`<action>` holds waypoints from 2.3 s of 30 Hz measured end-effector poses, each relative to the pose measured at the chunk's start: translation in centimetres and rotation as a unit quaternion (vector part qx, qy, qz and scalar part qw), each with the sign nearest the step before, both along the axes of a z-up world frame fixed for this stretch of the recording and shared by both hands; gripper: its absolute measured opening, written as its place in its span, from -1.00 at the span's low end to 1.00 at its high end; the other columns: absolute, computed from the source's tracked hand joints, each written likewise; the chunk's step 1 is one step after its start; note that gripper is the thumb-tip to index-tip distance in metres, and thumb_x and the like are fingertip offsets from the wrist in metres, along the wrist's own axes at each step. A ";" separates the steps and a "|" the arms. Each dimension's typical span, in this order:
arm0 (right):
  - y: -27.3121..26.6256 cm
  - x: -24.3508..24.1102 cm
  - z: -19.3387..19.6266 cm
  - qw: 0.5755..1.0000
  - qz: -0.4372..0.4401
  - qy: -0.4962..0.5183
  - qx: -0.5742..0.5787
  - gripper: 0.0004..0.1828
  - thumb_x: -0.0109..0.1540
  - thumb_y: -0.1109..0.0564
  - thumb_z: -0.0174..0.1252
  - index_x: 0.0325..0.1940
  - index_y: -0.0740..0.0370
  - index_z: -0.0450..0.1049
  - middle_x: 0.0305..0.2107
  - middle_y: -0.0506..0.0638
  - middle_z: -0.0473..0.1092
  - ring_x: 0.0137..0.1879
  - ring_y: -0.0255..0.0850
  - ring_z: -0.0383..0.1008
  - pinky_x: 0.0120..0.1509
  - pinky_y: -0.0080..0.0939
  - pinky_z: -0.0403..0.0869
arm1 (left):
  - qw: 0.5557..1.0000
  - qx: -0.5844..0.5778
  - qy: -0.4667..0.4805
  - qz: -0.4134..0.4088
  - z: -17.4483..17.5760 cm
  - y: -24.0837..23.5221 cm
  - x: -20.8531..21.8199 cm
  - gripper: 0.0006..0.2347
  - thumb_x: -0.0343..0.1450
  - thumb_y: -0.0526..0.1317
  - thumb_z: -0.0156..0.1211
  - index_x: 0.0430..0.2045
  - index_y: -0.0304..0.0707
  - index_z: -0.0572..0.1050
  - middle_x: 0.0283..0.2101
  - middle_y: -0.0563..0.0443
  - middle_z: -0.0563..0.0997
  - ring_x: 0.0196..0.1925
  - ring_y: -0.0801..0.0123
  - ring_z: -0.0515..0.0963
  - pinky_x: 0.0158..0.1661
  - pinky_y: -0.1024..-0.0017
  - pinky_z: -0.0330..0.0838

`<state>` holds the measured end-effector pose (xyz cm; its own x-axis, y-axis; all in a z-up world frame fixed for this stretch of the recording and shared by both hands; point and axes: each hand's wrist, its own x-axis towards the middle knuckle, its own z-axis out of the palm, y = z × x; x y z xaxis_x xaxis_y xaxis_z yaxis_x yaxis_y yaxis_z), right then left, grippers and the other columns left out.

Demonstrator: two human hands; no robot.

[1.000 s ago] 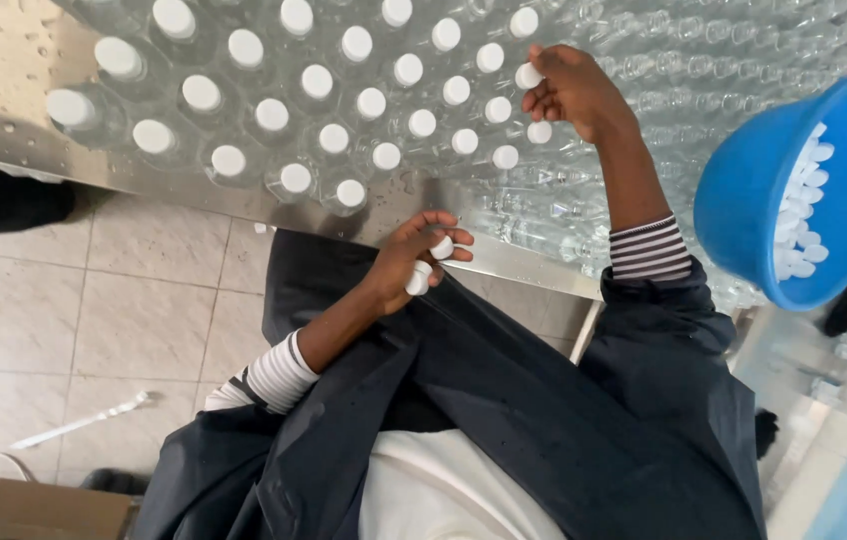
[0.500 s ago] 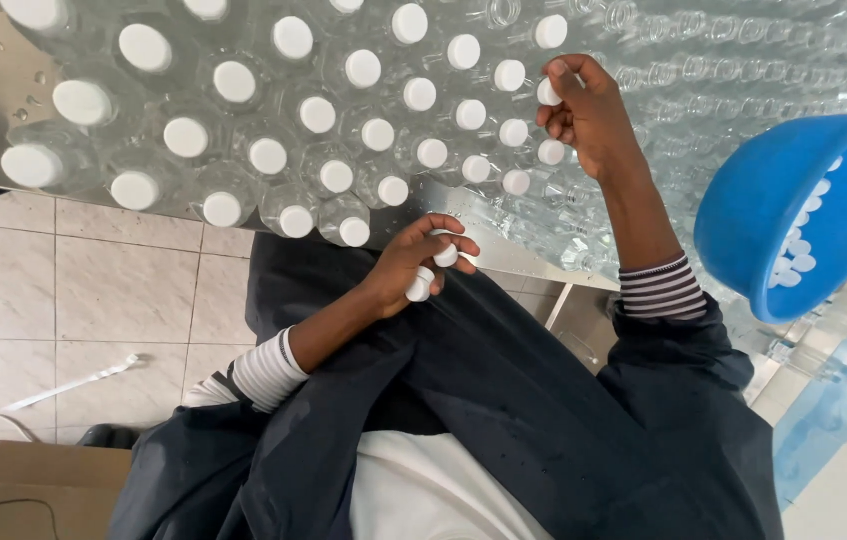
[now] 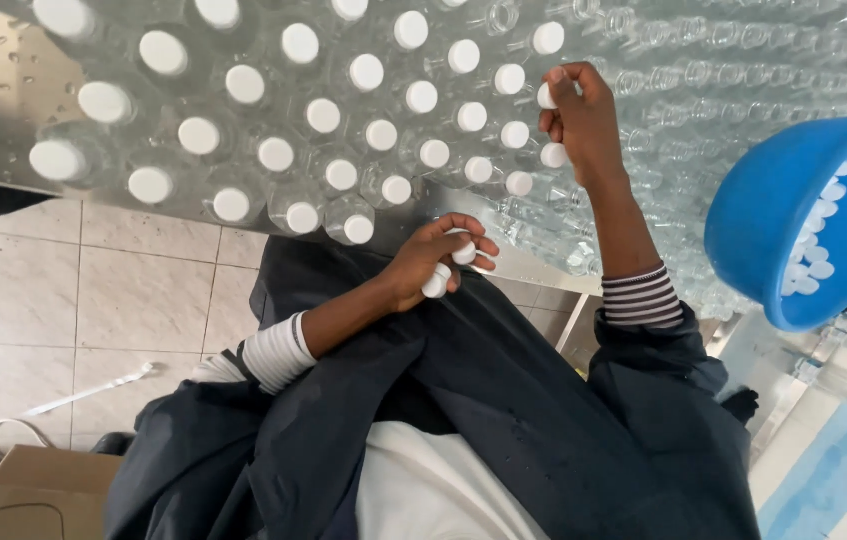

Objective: The person stands at a metal table and repeatedly picks up white bottle caps from a blue bowl to screw onto rows of clear plastic bottles. The person handles the caps and bottles by hand, working through the rows on the table.

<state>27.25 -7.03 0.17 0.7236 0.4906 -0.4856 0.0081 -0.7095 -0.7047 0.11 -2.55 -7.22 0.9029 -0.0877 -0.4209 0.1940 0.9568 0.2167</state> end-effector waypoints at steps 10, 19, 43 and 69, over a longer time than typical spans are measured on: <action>-7.1 -11.6 6.1 0.959 0.255 -0.121 0.017 -0.56 0.34 0.03 0.40 0.31 0.04 0.61 -0.14 0.11 0.56 -0.14 -0.01 0.59 -0.06 -0.08 0.58 | 0.987 0.066 -0.099 0.106 -3.7 -2.5 0.1 -0.52 0.55 -0.45 -0.04 0.46 -0.47 0.22 0.42 -0.51 0.42 0.34 -0.11 0.61 -0.59 0.57 0.59; -6.4 -7.7 4.0 0.917 0.336 -0.189 0.097 -0.55 0.29 0.05 0.49 0.26 0.11 0.64 -0.03 0.15 0.50 -0.21 0.00 0.61 -0.21 -0.05 0.55 | 0.962 0.176 -0.157 0.138 0.1 -2.3 -0.9 -0.28 0.56 -0.40 0.09 0.64 -0.09 -0.13 0.65 -0.51 0.01 0.54 -0.33 0.34 -0.49 0.61 0.64; 9.4 4.3 3.5 0.933 0.322 -0.158 -0.005 -0.44 0.53 -0.25 0.07 0.34 0.23 0.55 -0.14 0.02 0.61 -0.21 -0.29 0.61 -0.21 -0.25 0.58 | 0.982 0.103 -0.047 0.154 2.8 1.5 -1.9 -0.61 0.58 -0.32 0.13 0.34 -0.27 0.31 0.28 -0.36 0.62 -0.02 0.15 0.79 -0.61 0.55 0.52; 12.3 4.0 3.1 0.966 0.228 0.022 -0.117 -0.60 0.50 -0.25 0.15 -0.01 0.11 0.37 -0.42 -0.03 0.51 -0.56 -0.35 0.42 -0.50 -0.36 0.33 | 0.990 0.070 -0.112 -0.051 0.7 3.7 3.2 -0.73 0.59 -0.32 -0.02 0.21 -0.22 0.42 0.11 -0.28 0.72 -0.23 0.23 0.79 -0.65 0.57 0.40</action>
